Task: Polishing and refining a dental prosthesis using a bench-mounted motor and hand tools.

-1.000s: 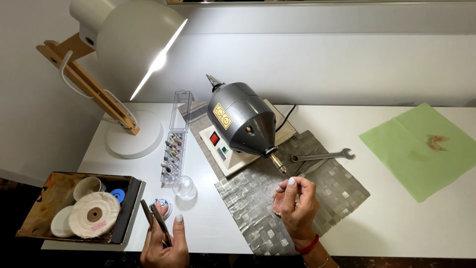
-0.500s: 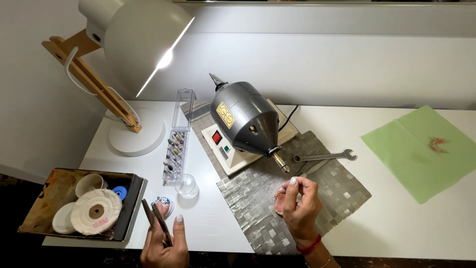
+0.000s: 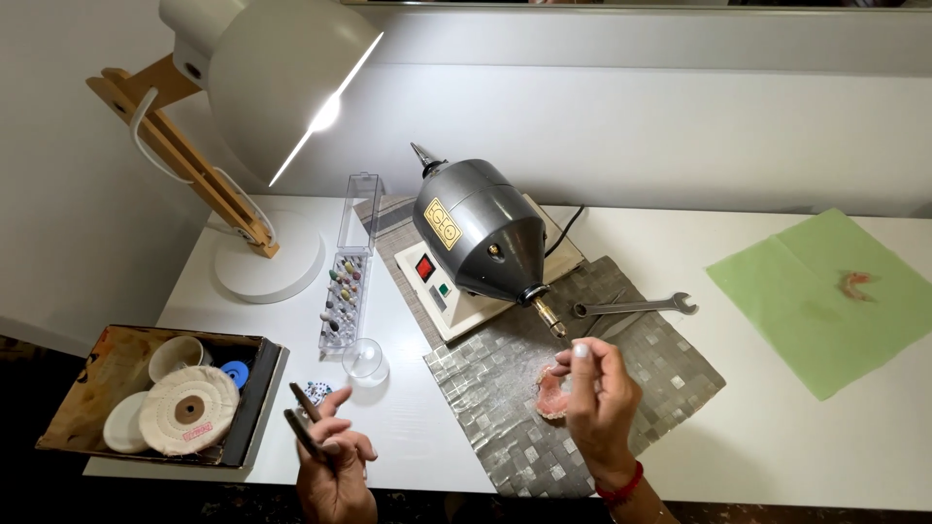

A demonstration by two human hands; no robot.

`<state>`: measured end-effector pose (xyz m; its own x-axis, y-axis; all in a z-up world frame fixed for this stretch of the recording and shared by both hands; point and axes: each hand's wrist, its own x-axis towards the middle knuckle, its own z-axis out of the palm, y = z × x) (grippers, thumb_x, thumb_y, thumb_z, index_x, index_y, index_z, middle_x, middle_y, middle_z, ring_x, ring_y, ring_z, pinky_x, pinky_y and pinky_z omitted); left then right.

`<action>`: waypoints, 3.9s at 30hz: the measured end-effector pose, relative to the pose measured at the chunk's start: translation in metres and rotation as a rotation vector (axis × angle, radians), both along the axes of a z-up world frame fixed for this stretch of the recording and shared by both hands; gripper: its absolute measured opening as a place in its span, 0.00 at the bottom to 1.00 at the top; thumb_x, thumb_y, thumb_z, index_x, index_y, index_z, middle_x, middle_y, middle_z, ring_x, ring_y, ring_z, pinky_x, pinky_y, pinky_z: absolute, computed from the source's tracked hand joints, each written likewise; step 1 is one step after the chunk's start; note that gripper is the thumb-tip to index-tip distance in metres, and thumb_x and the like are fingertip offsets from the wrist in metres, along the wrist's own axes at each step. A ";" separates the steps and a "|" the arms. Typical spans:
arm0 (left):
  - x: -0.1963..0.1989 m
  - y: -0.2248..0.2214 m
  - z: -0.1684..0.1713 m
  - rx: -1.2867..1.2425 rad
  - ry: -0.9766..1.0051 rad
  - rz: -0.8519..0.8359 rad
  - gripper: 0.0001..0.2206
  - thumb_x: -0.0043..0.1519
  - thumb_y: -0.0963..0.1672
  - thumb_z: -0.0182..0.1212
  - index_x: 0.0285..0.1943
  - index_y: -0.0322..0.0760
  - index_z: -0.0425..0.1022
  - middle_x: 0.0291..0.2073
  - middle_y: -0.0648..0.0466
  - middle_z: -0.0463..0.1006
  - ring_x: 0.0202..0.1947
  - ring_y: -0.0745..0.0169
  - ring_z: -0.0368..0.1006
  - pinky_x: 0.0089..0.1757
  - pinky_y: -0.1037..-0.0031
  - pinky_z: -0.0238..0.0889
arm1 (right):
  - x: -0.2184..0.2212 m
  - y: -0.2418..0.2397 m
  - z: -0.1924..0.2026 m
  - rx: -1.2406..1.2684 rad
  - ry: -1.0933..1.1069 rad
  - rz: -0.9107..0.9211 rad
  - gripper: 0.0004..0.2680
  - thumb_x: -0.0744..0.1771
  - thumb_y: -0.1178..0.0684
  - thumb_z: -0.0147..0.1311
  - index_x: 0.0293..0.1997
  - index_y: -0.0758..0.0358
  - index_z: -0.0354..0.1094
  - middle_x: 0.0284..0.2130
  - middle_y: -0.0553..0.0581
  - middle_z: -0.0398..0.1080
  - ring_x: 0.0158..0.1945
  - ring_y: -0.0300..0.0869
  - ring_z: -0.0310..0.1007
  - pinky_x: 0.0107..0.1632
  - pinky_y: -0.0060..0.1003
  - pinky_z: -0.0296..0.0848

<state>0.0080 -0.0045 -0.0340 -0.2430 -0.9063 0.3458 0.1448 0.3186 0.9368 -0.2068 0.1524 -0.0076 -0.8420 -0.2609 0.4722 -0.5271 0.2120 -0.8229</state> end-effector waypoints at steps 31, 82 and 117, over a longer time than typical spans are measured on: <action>-0.230 -0.028 0.099 0.192 0.301 -1.367 0.18 0.69 0.51 0.60 0.53 0.32 0.78 0.62 0.41 0.73 0.60 0.53 0.70 0.61 0.62 0.66 | -0.247 0.074 -0.056 1.004 0.321 0.628 0.08 0.63 0.63 0.53 0.41 0.56 0.65 0.40 0.51 0.69 0.45 0.48 0.64 0.48 0.43 0.68; -0.268 -0.022 0.122 0.176 0.483 -1.208 0.15 0.71 0.53 0.53 0.51 0.42 0.61 0.28 0.53 0.58 0.26 0.63 0.56 0.30 0.77 0.53 | -0.162 0.046 0.025 0.431 0.794 0.762 0.07 0.66 0.67 0.45 0.41 0.62 0.64 0.26 0.53 0.68 0.24 0.44 0.65 0.22 0.36 0.62; -0.336 0.083 0.215 0.172 -0.623 -1.082 0.29 0.62 0.60 0.36 0.38 0.36 0.75 0.34 0.57 0.74 0.23 0.67 0.62 0.27 0.76 0.60 | -0.192 0.153 -0.004 0.557 0.339 0.775 0.06 0.63 0.64 0.50 0.33 0.55 0.69 0.22 0.48 0.72 0.21 0.41 0.67 0.20 0.38 0.67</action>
<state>-0.3285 0.0785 0.1814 -0.9667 -0.1636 -0.1969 -0.2255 0.1801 0.9575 -0.3988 0.3052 -0.0119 -0.1913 -0.9349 0.2990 -0.8699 0.0204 -0.4928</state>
